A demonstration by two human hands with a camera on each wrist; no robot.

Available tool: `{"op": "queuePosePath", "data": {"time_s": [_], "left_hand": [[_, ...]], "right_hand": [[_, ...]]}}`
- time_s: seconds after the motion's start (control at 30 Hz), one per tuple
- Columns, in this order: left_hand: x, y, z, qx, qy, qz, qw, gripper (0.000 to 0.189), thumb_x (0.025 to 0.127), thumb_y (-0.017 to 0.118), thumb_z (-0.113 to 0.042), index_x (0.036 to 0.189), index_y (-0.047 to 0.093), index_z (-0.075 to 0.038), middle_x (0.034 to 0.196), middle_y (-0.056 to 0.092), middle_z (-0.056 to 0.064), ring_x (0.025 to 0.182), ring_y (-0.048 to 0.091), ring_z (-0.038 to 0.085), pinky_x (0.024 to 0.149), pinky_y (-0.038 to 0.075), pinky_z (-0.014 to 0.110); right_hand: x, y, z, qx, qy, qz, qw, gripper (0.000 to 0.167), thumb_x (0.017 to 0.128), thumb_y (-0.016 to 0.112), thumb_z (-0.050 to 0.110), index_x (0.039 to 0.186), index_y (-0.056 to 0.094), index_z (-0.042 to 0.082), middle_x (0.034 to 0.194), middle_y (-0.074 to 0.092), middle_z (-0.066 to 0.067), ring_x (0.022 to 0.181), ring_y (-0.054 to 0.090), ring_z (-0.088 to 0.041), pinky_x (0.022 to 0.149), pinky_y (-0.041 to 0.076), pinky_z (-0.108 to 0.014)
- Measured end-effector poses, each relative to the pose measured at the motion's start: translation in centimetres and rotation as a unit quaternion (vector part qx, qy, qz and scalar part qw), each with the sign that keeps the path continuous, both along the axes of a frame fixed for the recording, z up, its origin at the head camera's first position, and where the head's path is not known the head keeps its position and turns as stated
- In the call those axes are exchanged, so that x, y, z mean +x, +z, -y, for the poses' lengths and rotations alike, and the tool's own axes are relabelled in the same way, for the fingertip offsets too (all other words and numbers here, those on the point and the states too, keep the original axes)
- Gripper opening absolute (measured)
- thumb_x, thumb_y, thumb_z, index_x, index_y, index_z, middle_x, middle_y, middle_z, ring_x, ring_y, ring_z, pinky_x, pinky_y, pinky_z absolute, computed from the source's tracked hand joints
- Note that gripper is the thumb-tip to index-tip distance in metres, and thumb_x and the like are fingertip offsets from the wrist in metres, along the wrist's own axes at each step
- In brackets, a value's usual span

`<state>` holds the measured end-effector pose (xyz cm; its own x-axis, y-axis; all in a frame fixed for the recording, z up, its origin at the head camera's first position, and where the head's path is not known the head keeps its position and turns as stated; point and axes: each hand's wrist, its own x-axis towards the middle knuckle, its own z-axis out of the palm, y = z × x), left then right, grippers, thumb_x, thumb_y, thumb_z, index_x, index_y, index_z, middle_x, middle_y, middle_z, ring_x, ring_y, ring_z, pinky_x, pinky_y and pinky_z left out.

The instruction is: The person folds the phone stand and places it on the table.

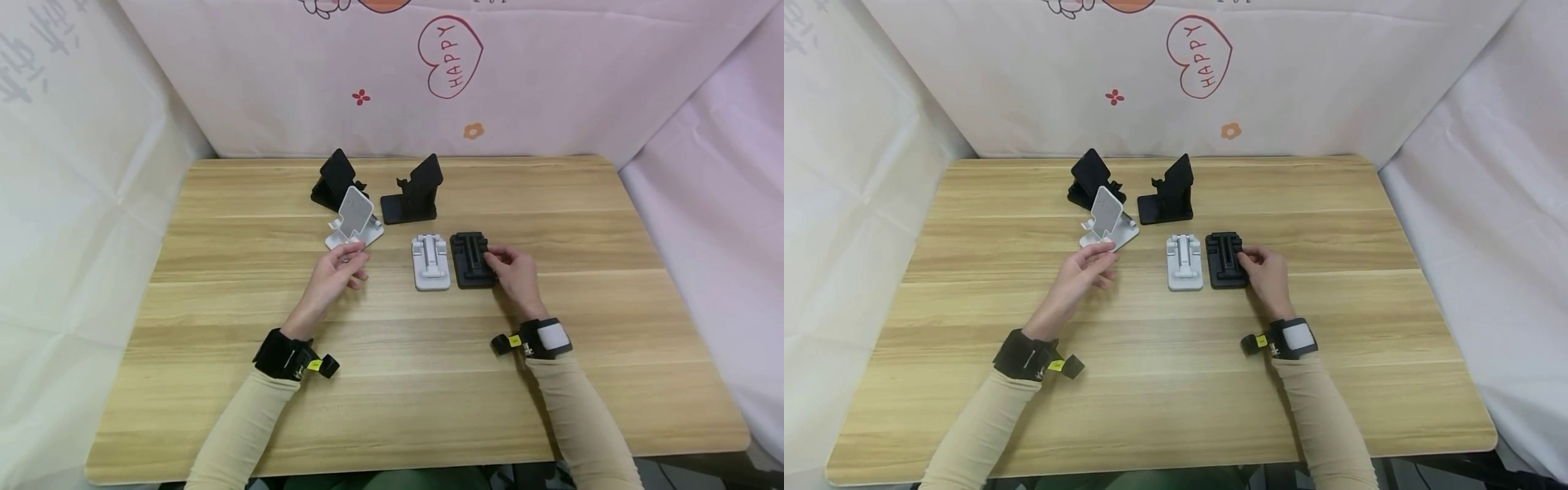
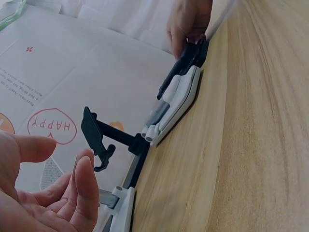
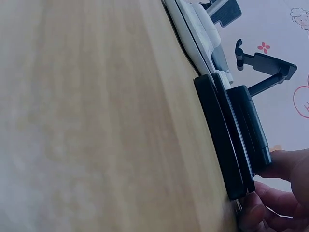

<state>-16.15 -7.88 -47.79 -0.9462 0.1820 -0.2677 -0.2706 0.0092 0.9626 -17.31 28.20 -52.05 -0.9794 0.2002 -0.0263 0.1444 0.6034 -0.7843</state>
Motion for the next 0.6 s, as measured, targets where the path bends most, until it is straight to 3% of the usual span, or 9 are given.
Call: {"op": "queuePosePath", "data": {"time_s": [0.27, 0.4, 0.6], "left_hand": [[-0.2, 0.2, -0.1, -0.012, 0.006, -0.018, 0.9997, 0.046, 0.104, 0.062, -0.019, 0.145, 0.053, 0.001, 0.129, 0.061, 0.020, 0.082, 0.066, 0.011, 0.067, 0.056, 0.021], [-0.4, 0.5, -0.1, -0.028, 0.019, -0.057, 0.9978, 0.043, 0.104, 0.062, -0.018, 0.142, 0.056, 0.002, 0.123, 0.061, 0.015, 0.079, 0.065, 0.009, 0.065, 0.056, 0.021], [-1.1, 0.8, -0.1, -0.074, 0.055, -0.136, 0.9864, 0.036, 0.104, 0.062, -0.019, 0.135, 0.062, 0.000, 0.121, 0.064, 0.014, 0.092, 0.067, 0.027, 0.069, 0.060, 0.031]], "right_hand": [[0.2, 0.0, -0.2, 0.008, 0.001, 0.000, 1.0000, 0.031, 0.103, 0.064, 0.020, 0.121, 0.071, -0.004, 0.104, 0.070, -0.021, 0.086, 0.056, -0.020, 0.064, 0.042, -0.014], [0.4, 0.1, -0.2, 0.002, 0.005, 0.003, 1.0000, 0.029, 0.103, 0.061, 0.014, 0.124, 0.070, -0.003, 0.108, 0.069, -0.022, 0.088, 0.055, -0.020, 0.063, 0.041, -0.015], [0.5, 0.2, -0.3, -0.007, 0.010, 0.004, 0.9999, 0.030, 0.102, 0.055, 0.006, 0.127, 0.068, -0.004, 0.119, 0.069, -0.024, 0.095, 0.056, -0.022, 0.067, 0.042, -0.014]]}}
